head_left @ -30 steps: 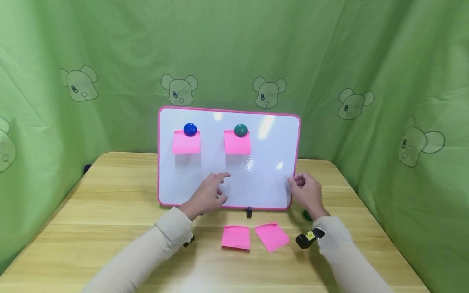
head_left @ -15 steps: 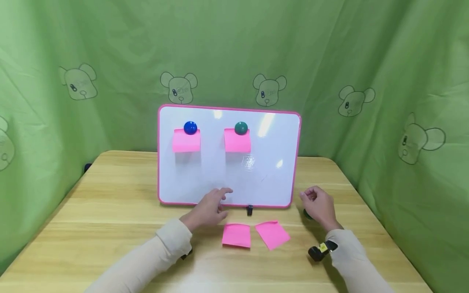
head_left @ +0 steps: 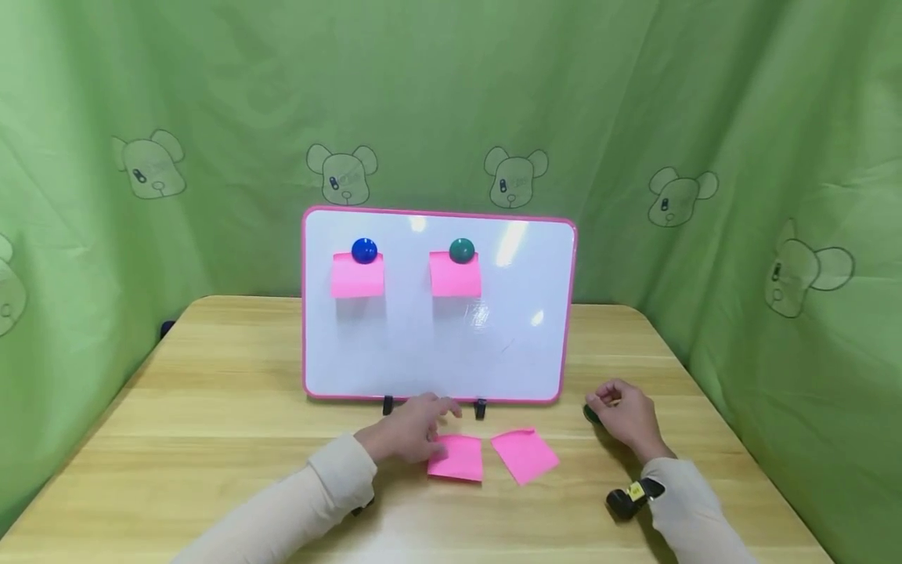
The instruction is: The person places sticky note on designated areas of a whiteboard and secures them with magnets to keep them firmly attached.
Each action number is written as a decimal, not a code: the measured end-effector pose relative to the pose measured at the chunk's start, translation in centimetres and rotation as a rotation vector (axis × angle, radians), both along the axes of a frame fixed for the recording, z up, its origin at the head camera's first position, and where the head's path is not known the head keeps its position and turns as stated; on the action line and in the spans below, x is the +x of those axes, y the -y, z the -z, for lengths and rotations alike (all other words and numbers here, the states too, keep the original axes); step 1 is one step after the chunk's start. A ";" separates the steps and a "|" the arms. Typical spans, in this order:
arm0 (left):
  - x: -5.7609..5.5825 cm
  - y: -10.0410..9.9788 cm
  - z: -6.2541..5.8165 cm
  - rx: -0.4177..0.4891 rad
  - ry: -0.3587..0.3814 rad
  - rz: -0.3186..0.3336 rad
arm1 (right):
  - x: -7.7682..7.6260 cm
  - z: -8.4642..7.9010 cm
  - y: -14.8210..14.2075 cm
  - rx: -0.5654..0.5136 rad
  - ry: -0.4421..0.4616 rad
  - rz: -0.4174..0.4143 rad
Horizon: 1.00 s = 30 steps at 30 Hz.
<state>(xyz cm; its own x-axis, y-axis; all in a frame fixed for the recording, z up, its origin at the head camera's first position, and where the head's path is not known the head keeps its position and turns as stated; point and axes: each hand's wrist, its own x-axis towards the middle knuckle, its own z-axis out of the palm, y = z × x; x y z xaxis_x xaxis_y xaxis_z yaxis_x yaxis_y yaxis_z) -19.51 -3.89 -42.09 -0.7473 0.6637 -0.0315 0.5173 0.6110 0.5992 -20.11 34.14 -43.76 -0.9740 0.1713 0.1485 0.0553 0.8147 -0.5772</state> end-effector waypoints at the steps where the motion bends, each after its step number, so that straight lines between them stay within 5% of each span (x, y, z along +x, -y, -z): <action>1: 0.0 0.0 0.0 -0.014 -0.009 0.011 | 0.0 0.0 0.0 0.004 0.000 -0.005; 30: 0.1 -0.9 0.6 -0.150 -0.093 0.099 | 0.2 -0.4 0.0 0.076 0.073 -0.136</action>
